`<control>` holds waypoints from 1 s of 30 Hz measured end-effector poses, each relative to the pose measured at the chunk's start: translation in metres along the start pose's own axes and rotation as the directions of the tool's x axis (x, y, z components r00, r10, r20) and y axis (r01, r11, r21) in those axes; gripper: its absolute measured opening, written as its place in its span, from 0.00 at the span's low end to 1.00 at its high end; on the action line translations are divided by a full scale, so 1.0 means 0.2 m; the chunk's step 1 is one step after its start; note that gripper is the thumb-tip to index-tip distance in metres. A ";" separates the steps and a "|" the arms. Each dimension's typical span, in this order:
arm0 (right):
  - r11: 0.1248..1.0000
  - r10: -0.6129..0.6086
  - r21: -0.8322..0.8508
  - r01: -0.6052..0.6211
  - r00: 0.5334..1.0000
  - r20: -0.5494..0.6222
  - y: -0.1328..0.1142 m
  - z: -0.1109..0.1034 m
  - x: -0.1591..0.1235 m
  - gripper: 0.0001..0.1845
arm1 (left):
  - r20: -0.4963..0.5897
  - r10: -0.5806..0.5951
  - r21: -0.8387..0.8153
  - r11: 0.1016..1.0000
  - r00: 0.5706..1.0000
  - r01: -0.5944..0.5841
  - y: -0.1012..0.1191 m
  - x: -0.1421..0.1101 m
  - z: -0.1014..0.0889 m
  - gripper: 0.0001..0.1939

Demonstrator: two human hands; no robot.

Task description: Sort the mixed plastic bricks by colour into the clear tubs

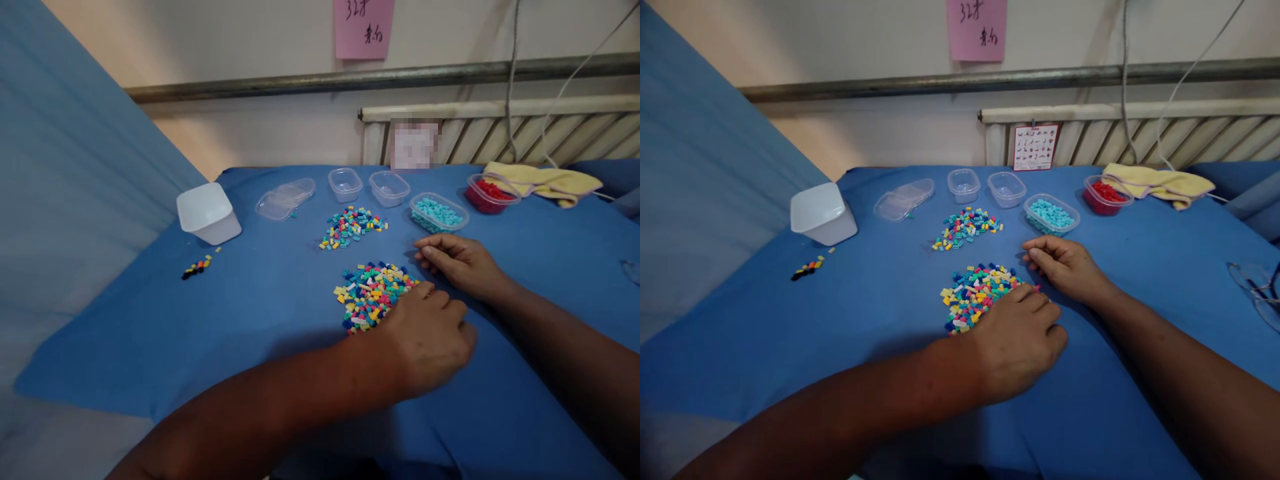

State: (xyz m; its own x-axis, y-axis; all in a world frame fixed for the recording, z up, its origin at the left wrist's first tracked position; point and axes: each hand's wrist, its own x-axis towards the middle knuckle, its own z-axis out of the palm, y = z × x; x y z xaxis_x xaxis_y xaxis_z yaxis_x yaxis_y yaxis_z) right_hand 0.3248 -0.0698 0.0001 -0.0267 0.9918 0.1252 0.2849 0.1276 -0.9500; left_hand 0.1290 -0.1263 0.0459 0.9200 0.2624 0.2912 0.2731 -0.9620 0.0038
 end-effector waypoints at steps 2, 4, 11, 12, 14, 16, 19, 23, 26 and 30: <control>1.000 -0.011 -0.018 0.012 1.000 0.005 -0.01 0.00 0.00 0.27 | -0.015 -0.057 -0.076 0.996 0.998 0.056 -0.09 -0.04 -0.04 0.13; 0.999 -0.023 -0.029 0.023 1.000 0.011 -0.01 0.00 0.00 0.26 | -0.041 -0.160 -0.091 0.984 0.986 0.156 -0.23 -0.12 -0.09 0.20; 1.000 0.004 -0.012 -0.003 0.999 0.034 0.00 0.02 0.01 0.26 | 0.227 -0.614 -0.002 0.776 0.756 0.630 -0.84 -0.40 -0.11 0.42; 1.000 -0.002 -0.012 0.002 0.999 0.034 0.00 0.02 0.01 0.25 | 0.238 -0.612 -0.007 0.776 0.754 0.631 -0.90 -0.39 -0.09 0.43; 1.000 -0.010 -0.015 0.011 0.999 0.036 0.01 0.02 0.01 0.25 | 0.240 -0.613 -0.011 0.773 0.753 0.634 -0.99 -0.36 -0.03 0.45; 1.000 -0.017 -0.022 0.018 0.999 0.044 0.01 0.02 0.01 0.25 | 0.241 -0.631 -0.009 0.759 0.738 0.651 -1.04 -0.29 0.01 0.44; 0.999 -0.029 -0.026 0.030 0.998 0.051 0.02 0.02 0.01 0.26 | 0.244 -0.629 0.000 0.761 0.738 0.648 -1.05 -0.18 0.05 0.44; 0.999 -0.029 -0.019 0.030 0.998 0.047 0.04 0.02 0.01 0.28 | 0.320 -0.527 0.017 0.834 0.787 0.551 -0.96 -0.05 0.07 0.44; 0.999 -0.035 -0.031 0.037 0.998 0.054 0.04 0.02 0.01 0.27 | 0.349 -0.450 0.013 0.880 0.822 0.476 -0.89 -0.03 0.05 0.42; 0.998 -0.049 -0.042 0.052 0.997 0.067 0.06 0.02 0.01 0.26 | 0.197 -0.497 0.147 0.867 0.845 0.476 -0.94 -0.16 -0.09 0.29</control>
State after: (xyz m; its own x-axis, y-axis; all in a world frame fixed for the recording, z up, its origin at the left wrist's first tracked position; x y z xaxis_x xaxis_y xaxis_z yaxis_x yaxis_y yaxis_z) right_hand 0.3251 -0.0672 -0.0122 -0.1044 0.9828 0.1523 0.3228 0.1783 -0.9295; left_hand 0.0430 0.0445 0.0526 0.6968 0.7151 0.0554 0.7161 -0.6980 0.0013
